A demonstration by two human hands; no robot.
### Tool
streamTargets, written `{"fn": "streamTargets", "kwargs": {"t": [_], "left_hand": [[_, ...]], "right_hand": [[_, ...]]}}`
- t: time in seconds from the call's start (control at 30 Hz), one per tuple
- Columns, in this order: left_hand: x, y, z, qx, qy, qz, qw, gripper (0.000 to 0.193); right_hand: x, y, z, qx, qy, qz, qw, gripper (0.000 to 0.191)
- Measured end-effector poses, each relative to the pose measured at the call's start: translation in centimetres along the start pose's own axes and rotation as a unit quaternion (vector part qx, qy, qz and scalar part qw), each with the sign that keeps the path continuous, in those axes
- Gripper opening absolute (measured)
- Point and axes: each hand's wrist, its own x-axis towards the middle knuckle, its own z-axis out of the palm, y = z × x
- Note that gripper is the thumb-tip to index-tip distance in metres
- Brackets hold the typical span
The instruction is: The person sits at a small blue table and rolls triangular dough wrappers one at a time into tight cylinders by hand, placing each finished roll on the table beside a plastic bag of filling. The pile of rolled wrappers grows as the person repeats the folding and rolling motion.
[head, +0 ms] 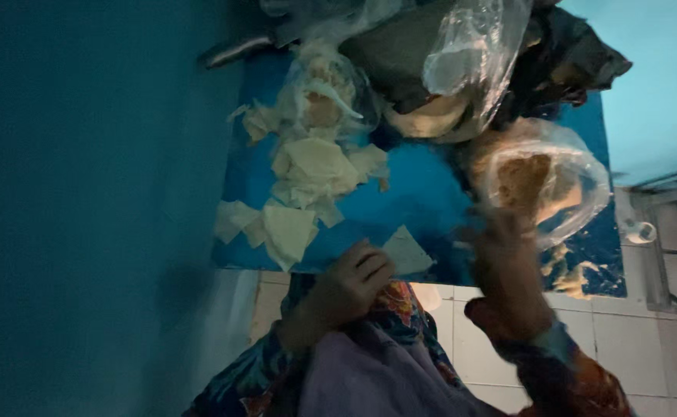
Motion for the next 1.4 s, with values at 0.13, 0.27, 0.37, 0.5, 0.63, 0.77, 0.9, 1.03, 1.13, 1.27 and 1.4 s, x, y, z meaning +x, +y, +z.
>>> {"fn": "streamTargets", "kwargs": {"t": [0.13, 0.27, 0.37, 0.5, 0.63, 0.77, 0.9, 1.03, 1.13, 1.27, 1.4], "left_hand": [[0.0, -0.2, -0.1, -0.020, -0.027, 0.014, 0.999, 0.026], [-0.2, -0.1, 0.2, -0.017, -0.007, 0.005, 1.000, 0.026], [-0.2, 0.1, 0.5, -0.027, -0.012, -0.006, 1.000, 0.025], [-0.5, 0.4, 0.4, -0.067, 0.016, -0.046, 0.997, 0.020], [-0.5, 0.5, 0.4, 0.002, 0.002, -0.120, 0.993, 0.016], [0.3, 0.7, 0.9, 0.090, 0.007, -0.125, 0.988, 0.022], [0.9, 1.2, 0.8, 0.072, 0.028, -0.170, 0.982, 0.019], [1.1, 1.5, 0.2, 0.078, 0.002, -0.173, 0.982, 0.019], [1.5, 1.6, 0.1, 0.118, -0.058, -0.180, 0.975, 0.018], [1.8, 1.8, 0.1, 0.086, -0.031, -0.223, 0.971, 0.015], [1.8, 1.9, 0.2, 0.065, -0.019, -0.213, 0.975, 0.014]], "right_hand": [[-0.4, 6.9, -0.4, -0.027, 0.082, 0.070, 0.994, 0.043], [0.8, 11.1, 1.1, 0.015, 0.073, 0.052, 0.996, 0.051], [1.8, 11.0, 2.3, 0.125, 0.010, 0.079, 0.989, 0.039], [2.0, 9.5, 4.1, 0.096, -0.024, 0.168, 0.981, 0.031], [1.8, 9.8, 5.1, 0.088, 0.060, 0.123, 0.987, 0.037], [1.9, 10.5, 2.7, 0.087, 0.021, 0.125, 0.988, 0.073], [1.6, 6.4, 0.2, 0.176, 0.068, 0.118, 0.975, 0.033], [1.5, -0.9, 2.8, 0.325, -0.043, 0.086, 0.941, 0.028], [1.6, -4.0, 5.6, 0.287, -0.080, 0.020, 0.954, 0.029], [0.3, -4.4, 6.9, 0.175, -0.079, 0.007, 0.981, 0.042], [-1.8, -3.9, 5.9, 0.193, 0.003, -0.017, 0.981, 0.052]]}}
